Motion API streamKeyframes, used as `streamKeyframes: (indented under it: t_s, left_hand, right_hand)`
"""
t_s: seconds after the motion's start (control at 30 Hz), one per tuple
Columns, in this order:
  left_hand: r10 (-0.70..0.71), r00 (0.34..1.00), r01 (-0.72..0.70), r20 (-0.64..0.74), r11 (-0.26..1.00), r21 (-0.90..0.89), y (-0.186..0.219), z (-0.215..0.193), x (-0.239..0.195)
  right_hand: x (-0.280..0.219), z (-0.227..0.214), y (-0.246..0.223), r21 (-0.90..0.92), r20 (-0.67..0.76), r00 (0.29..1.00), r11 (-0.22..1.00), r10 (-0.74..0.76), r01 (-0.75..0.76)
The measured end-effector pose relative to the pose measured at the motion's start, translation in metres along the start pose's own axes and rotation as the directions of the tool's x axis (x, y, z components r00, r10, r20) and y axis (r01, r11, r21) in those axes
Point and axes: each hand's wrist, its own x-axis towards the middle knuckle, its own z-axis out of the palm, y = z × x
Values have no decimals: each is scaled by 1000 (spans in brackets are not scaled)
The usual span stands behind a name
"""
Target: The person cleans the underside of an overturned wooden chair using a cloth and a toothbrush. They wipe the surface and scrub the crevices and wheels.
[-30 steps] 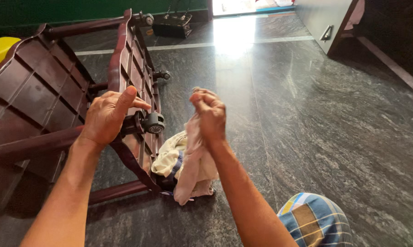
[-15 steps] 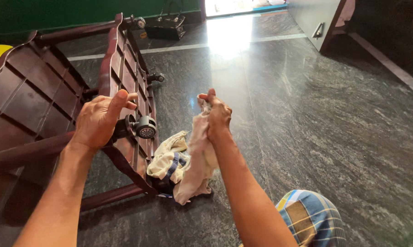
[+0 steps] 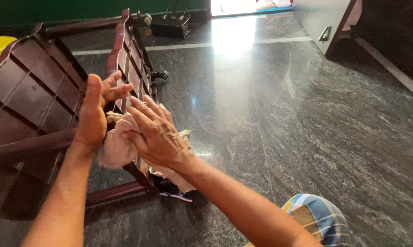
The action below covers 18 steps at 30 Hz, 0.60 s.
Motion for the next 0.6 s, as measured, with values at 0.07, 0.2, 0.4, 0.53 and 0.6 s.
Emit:
streamKeyframes:
  t_s: [0.07, 0.2, 0.4, 0.53, 0.6]
  left_hand:
    - [36, 998, -29, 54, 990, -137, -6, 0, 5]
    - [66, 996, -60, 54, 992, -108, -3, -2, 3]
    - [74, 996, -74, -53, 997, 4, -7, -6, -12]
    - [120, 991, -119, -56, 992, 28, -14, -10, -10]
    - [134, 989, -131, -55, 990, 60, -10, -9, -7]
  right_hand:
    - [7, 8, 8, -126, 70, 997, 991, -24, 32]
    - [48, 14, 24, 118, 575, 680, 777, 454, -618]
    - [37, 31, -6, 97, 303, 902, 932, 307, -350]
    - [3, 15, -17, 184, 154, 987, 980, 43, -71]
    - [2, 21, -3, 187, 205, 968, 965, 143, -182]
